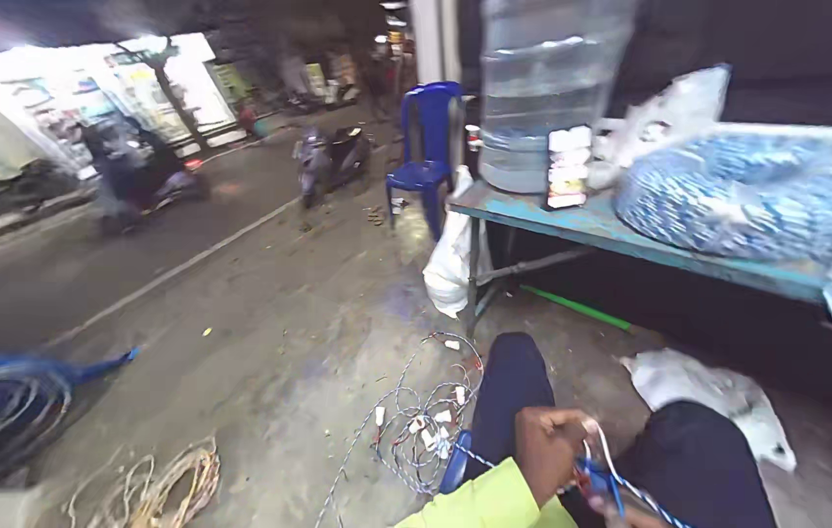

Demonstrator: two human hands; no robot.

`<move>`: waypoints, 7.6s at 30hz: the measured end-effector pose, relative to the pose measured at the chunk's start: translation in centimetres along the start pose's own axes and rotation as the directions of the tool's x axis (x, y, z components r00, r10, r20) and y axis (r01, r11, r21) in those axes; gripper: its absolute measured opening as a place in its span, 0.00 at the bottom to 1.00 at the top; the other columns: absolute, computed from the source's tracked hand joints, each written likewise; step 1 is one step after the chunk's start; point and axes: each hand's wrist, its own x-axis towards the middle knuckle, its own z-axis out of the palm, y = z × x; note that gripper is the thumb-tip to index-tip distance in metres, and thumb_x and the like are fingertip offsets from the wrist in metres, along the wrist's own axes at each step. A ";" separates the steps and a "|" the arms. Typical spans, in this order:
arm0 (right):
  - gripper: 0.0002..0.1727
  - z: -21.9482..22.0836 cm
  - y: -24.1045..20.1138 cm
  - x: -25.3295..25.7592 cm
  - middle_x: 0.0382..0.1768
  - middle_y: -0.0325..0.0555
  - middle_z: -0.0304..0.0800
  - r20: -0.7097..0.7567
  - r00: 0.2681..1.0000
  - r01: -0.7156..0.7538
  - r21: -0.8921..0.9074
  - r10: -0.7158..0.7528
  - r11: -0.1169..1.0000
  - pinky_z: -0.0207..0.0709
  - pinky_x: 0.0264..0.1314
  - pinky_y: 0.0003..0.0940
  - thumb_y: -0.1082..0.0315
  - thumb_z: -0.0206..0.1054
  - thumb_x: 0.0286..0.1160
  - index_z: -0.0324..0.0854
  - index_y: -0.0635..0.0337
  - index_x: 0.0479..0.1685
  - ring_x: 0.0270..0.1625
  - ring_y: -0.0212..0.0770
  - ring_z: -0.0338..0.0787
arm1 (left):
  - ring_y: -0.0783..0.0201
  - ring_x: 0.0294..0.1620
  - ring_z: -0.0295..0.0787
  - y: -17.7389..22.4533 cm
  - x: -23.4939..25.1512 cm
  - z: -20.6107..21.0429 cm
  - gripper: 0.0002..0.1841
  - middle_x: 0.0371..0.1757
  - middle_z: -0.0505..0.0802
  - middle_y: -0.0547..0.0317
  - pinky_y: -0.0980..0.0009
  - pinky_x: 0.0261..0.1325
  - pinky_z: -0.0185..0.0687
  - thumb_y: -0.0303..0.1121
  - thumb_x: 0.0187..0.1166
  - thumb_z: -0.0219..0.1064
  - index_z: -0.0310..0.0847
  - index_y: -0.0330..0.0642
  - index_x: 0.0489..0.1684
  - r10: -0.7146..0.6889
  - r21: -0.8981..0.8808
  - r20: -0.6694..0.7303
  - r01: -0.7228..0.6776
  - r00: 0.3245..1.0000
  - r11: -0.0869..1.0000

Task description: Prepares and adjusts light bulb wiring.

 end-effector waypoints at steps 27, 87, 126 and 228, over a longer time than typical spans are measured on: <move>0.16 -3.5 -2.6 2.1 0.50 0.36 0.97 -0.133 0.991 -0.031 -0.347 -0.017 0.937 0.88 0.59 0.26 0.57 0.71 0.80 0.92 0.50 0.61 0.52 0.26 0.93 | 0.78 0.21 0.83 0.1 -1.7 0.8 0.07 0.26 0.94 0.63 0.82 0.28 0.81 0.24 0.78 0.70 0.96 0.35 0.41 0.156 -0.063 0.274 -0.144 0.949 0.988; 0.32 -9.6 -6.9 2.5 0.50 0.44 0.93 -0.147 0.839 -0.470 0.288 0.523 0.834 0.88 0.52 0.27 0.86 0.73 0.63 0.82 0.61 0.73 0.47 0.31 0.90 | 0.68 0.31 0.89 0.6 -2.0 0.9 0.10 0.40 0.95 0.55 0.73 0.37 0.88 0.22 0.80 0.67 0.91 0.37 0.53 -0.382 -0.265 0.197 0.424 0.903 0.866; 0.45 -5.3 -5.5 1.0 0.43 0.39 0.95 -0.107 0.906 -0.422 -0.140 0.410 0.896 0.90 0.37 0.24 0.79 0.78 0.62 0.65 0.55 0.86 0.36 0.33 0.94 | 0.66 0.58 0.82 -0.3 -3.2 1.0 0.12 0.57 0.84 0.47 0.75 0.61 0.81 0.26 0.85 0.59 0.90 0.32 0.51 0.284 0.219 0.402 -0.392 0.870 0.893; 0.24 -2.9 -4.5 -2.3 0.44 0.35 0.93 -0.083 0.840 -0.533 0.061 0.537 0.844 0.87 0.42 0.22 0.73 0.67 0.77 0.65 0.52 0.70 0.39 0.27 0.92 | 0.66 0.48 0.89 -1.2 -4.5 -0.2 0.10 0.46 0.92 0.51 0.74 0.53 0.86 0.21 0.80 0.63 0.92 0.35 0.47 0.045 0.419 0.455 -0.259 0.889 0.870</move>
